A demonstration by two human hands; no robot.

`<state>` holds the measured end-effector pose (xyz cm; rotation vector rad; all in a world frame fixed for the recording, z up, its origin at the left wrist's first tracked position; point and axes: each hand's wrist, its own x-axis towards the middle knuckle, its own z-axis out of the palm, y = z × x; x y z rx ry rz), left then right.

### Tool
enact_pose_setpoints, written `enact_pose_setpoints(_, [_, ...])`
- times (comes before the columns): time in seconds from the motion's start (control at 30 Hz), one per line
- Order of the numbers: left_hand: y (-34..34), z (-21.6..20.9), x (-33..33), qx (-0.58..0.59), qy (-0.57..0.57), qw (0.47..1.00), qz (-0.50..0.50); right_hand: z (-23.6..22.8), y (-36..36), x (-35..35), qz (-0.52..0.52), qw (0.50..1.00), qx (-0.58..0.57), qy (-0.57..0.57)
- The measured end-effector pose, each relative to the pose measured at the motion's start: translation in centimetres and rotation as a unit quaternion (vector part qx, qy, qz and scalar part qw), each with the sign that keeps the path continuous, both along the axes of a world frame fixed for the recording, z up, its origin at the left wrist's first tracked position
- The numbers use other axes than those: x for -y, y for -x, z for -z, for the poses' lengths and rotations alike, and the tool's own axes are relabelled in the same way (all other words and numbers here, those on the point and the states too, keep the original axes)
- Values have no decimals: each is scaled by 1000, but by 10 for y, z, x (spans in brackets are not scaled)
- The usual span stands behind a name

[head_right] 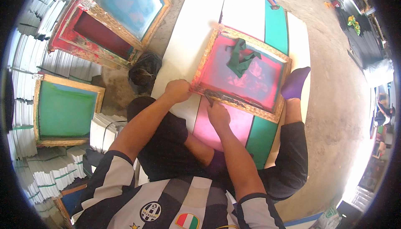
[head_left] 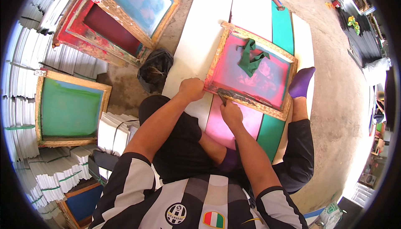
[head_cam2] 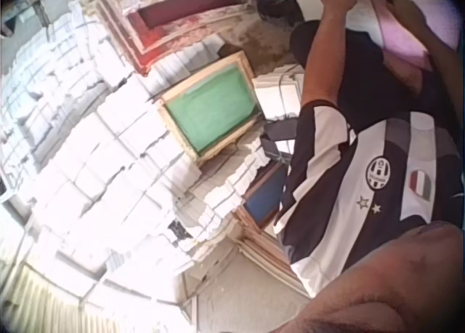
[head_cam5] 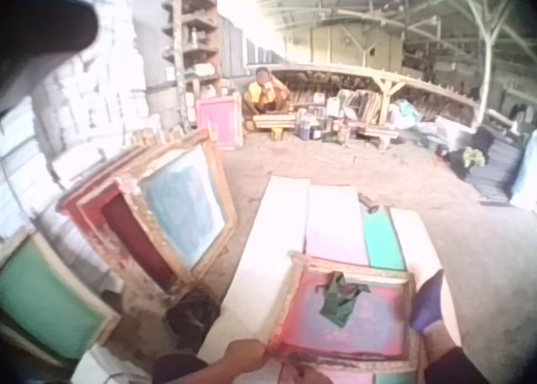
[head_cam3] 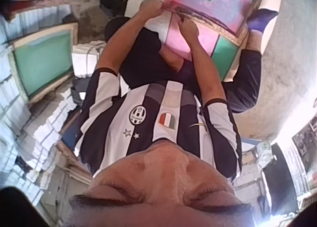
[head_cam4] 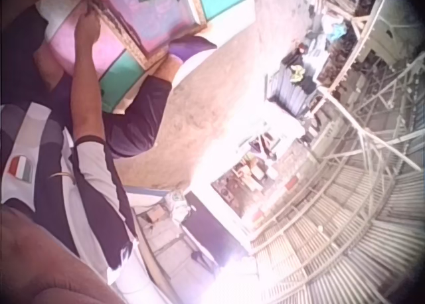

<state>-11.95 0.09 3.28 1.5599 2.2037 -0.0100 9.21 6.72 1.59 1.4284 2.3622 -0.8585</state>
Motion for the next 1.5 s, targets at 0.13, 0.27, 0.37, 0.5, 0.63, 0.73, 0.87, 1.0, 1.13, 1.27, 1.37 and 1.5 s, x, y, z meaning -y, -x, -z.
enact_pose_setpoints(0.13, [-9, -7, 2, -59, 4, 998, 21, 2, -8, 4, -14, 999, -37, 14])
enact_pose_setpoints(0.27, [-10, 4, 15, 44, -165, 977, 129, -7, -4, 19, -25, 995, -80, 50])
enact_pose_setpoints(0.37, [-10, 0, 16, 35, -155, 972, 172, -2, -1, 25, -23, 990, -123, 61])
enact_pose_setpoints(0.5, [-6, -1, 13, -12, -110, 970, 218, 17, -9, 21, -20, 970, -182, 161])
enact_pose_setpoints(0.63, [-6, -3, 12, -15, -70, 982, 172, -3, -12, 16, 119, 876, -209, 418])
enact_pose_setpoints(0.73, [-3, -14, 13, -47, 27, 996, 68, -13, -14, 11, 197, 849, -192, 452])
enact_pose_setpoints(0.87, [11, -9, 20, -65, 58, 996, -10, 1, -18, -13, 203, 864, -161, 431])
enact_pose_setpoints(1.0, [18, -10, 20, -57, 99, 992, -57, -6, -10, -22, 181, 882, -149, 409])
enact_pose_setpoints(1.13, [16, -14, 16, -50, 112, 989, -78, -1, -3, -20, 187, 887, -169, 386])
enact_pose_setpoints(1.27, [17, -16, 15, -36, 119, 989, -81, -5, 7, -13, 204, 894, -177, 357])
enact_pose_setpoints(1.37, [17, -15, 14, -21, 116, 991, -71, -10, 15, -14, 174, 917, -152, 324])
enact_pose_setpoints(1.5, [19, -8, 13, -13, 98, 993, -65, -12, 28, -20, 138, 941, -95, 293])
